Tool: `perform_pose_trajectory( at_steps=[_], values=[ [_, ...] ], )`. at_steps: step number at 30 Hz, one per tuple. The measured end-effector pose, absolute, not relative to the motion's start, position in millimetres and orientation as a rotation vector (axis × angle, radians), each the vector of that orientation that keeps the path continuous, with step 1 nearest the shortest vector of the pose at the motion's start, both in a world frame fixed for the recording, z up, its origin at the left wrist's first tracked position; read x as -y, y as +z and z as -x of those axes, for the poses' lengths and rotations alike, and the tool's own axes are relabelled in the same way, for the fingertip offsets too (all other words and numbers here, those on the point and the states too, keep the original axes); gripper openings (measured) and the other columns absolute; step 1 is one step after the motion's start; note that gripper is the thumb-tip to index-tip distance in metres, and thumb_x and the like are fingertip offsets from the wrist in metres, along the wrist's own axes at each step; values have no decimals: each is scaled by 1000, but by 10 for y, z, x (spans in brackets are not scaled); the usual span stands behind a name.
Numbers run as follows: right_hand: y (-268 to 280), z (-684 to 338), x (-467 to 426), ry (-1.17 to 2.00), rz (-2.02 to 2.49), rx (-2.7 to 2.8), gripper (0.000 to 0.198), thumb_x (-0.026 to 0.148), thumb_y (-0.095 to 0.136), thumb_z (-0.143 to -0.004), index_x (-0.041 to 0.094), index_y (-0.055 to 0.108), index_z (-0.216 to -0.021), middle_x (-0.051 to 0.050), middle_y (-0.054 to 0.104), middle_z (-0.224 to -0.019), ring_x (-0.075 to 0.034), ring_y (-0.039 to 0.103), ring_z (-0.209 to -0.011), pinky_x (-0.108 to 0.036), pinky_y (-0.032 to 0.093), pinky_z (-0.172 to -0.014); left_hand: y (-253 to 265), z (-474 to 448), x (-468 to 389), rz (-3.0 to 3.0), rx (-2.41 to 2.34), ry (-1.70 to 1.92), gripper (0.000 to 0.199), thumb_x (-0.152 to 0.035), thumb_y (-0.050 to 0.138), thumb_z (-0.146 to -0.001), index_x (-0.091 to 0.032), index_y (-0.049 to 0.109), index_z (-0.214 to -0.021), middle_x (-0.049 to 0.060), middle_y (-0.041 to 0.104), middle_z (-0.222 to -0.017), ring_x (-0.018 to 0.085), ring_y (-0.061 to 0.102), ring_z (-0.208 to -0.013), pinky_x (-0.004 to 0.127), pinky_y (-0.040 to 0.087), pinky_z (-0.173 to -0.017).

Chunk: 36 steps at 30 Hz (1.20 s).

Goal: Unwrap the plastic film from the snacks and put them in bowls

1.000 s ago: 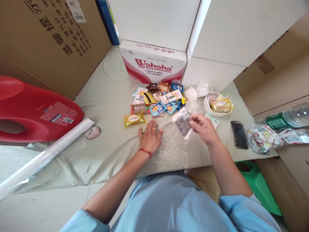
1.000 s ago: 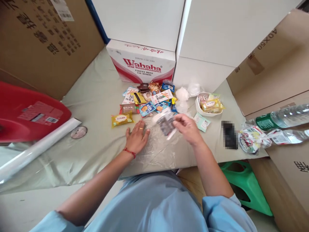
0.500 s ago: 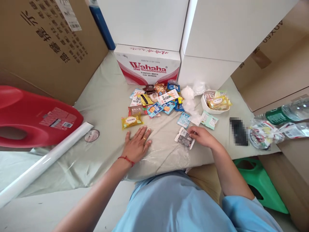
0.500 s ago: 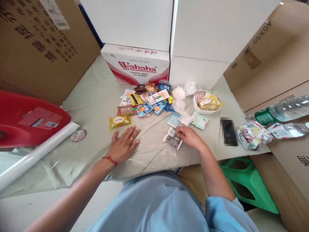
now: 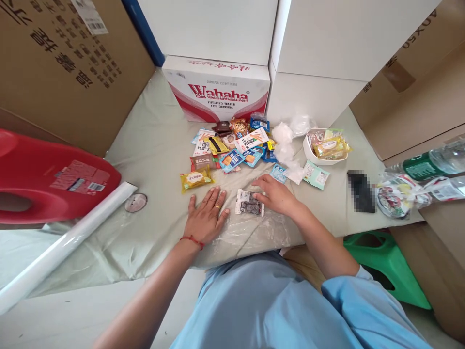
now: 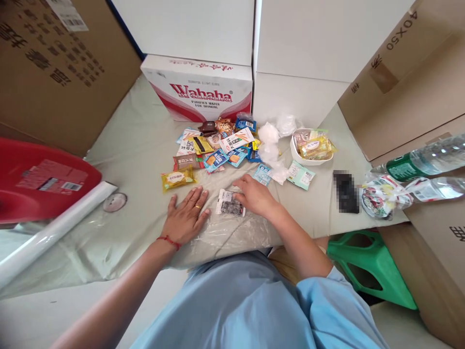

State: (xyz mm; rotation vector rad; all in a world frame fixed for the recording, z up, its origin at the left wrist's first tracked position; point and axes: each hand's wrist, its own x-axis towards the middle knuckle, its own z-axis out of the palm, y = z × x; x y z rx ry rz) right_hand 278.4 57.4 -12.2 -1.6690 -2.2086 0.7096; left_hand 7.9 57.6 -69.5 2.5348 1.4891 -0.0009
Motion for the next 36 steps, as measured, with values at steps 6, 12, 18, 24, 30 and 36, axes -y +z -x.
perform_pose_trajectory(
  at_steps=[6,12,18,24,30,36],
  values=[
    [-527,-2530,-243,578,1512,2376,59,32,71,-95,26,54,-151,-14,47,-160,-34,40,-147,-58,34,-121,-729,-71,-573,-2540,-1486,29,64,-50,24,-106,-25,33,-164,10,28,-172,29,31,-158,67,5,-127],
    [-540,-2807,-202,570,1450,2373,55,40,62,-101,28,51,-153,-9,45,-164,-27,37,-153,-54,26,-128,-783,-46,-603,-2550,-1476,118,73,-56,27,-102,-21,26,-166,14,33,-170,33,35,-156,68,2,-127],
    [-481,-3707,-158,168,1974,1780,45,35,46,-104,23,58,-146,-17,56,-151,-30,47,-143,-55,37,-121,-827,-49,-622,-2539,-1441,213,75,-58,24,-102,-20,27,-166,15,37,-167,34,39,-154,67,-1,-128],
    [-770,-4288,-39,74,2183,1679,44,36,46,-101,15,65,-135,-20,58,-148,-33,51,-136,-54,41,-116,-769,-80,-595,-2518,-1474,158,75,-58,25,-101,-19,31,-165,14,34,-169,35,37,-155,67,0,-128],
    [-609,-4395,18,-84,2240,1628,38,28,37,-98,19,71,-112,-17,72,-119,-33,61,-116,-53,47,-106,-732,-90,-569,-2522,-1489,67,75,-59,25,-102,-17,29,-165,12,28,-172,29,29,-159,62,-4,-129],
    [-100,-4392,220,-300,2069,1452,35,37,39,-102,19,66,-115,-15,72,-111,-30,65,-108,-45,50,-97,-753,-69,-570,-2530,-1476,83,75,-58,27,-103,-17,28,-165,13,27,-172,30,29,-159,62,-4,-128]
  ],
)
